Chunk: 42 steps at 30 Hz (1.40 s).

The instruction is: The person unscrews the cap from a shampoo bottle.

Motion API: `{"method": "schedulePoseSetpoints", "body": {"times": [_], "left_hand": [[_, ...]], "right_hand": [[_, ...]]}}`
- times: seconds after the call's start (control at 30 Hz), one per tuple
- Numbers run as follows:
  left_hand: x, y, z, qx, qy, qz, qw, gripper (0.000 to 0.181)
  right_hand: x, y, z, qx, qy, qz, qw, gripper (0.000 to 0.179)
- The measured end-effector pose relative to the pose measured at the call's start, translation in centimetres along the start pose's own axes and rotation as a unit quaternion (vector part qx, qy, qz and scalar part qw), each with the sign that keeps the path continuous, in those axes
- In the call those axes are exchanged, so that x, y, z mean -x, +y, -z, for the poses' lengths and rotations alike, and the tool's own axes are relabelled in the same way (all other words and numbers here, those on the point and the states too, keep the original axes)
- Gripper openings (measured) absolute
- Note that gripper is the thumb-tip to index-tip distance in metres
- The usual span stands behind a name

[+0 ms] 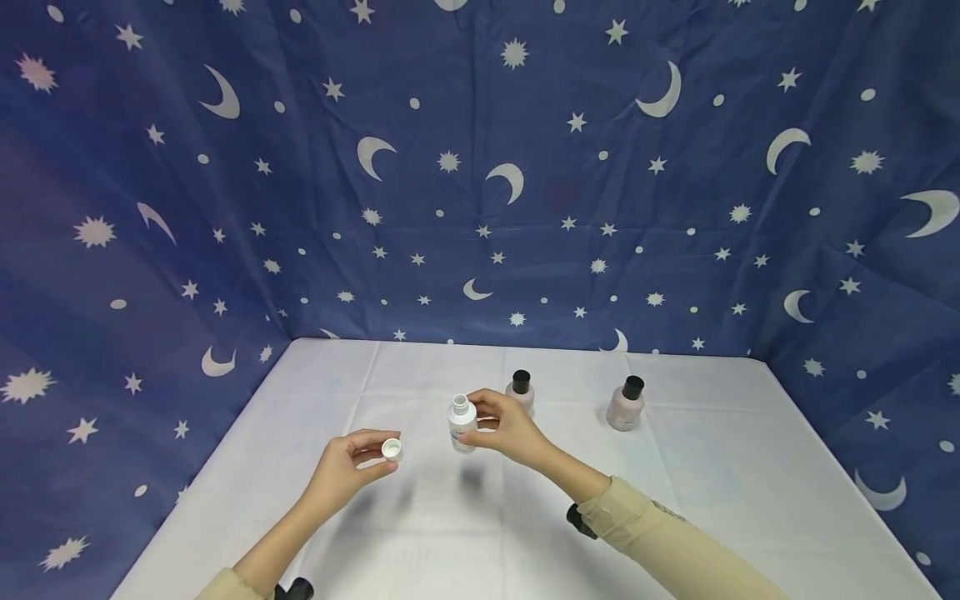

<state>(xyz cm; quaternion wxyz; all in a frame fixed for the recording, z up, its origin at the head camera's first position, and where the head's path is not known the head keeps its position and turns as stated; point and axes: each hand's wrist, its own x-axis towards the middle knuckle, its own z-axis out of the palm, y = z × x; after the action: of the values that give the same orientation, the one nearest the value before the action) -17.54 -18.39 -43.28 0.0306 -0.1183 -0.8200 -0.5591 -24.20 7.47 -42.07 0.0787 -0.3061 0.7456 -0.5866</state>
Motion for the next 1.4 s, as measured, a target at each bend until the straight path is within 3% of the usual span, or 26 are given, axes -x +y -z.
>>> {"method": "schedulePoseSetpoints", "body": {"times": [0.2,0.43,0.63,0.9,1.17,1.4], "left_hand": [[0.3,-0.8,-0.4,0.001,0.008,0.007,0.9999,0.038],[0.4,-1.4,-1.3,0.024,-0.016,0.003,0.9996,0.040],[0.4,-2.1,-1.7,0.002,-0.020,0.010,0.9998,0.038],[0.0,-3.2,-2.4,-0.020,-0.013,0.015,0.9996,0.035],[-0.4,-3.8,-2.6,-0.019,-0.032,-0.001,0.9993,0.034],[-0.3,-4.1,-2.7,-0.008,-0.042,0.020,0.9989,0.035]], "right_hand": [[-1.6,0.7,-0.6,0.010,-0.004,-0.005,0.9999,0.043],[-3.5,1.5,-1.3,0.032,-0.015,-0.016,0.9993,0.043],[-4.6,2.5,-2.3,0.038,-0.019,-0.008,0.9991,0.042],[-6.3,3.5,-2.9,0.080,0.012,-0.017,0.9966,0.042],[-8.3,4.5,-3.0,0.064,0.045,-0.031,0.9965,0.044],[-10.2,5.7,-4.2,0.088,0.058,-0.028,0.9940,0.042]]}}
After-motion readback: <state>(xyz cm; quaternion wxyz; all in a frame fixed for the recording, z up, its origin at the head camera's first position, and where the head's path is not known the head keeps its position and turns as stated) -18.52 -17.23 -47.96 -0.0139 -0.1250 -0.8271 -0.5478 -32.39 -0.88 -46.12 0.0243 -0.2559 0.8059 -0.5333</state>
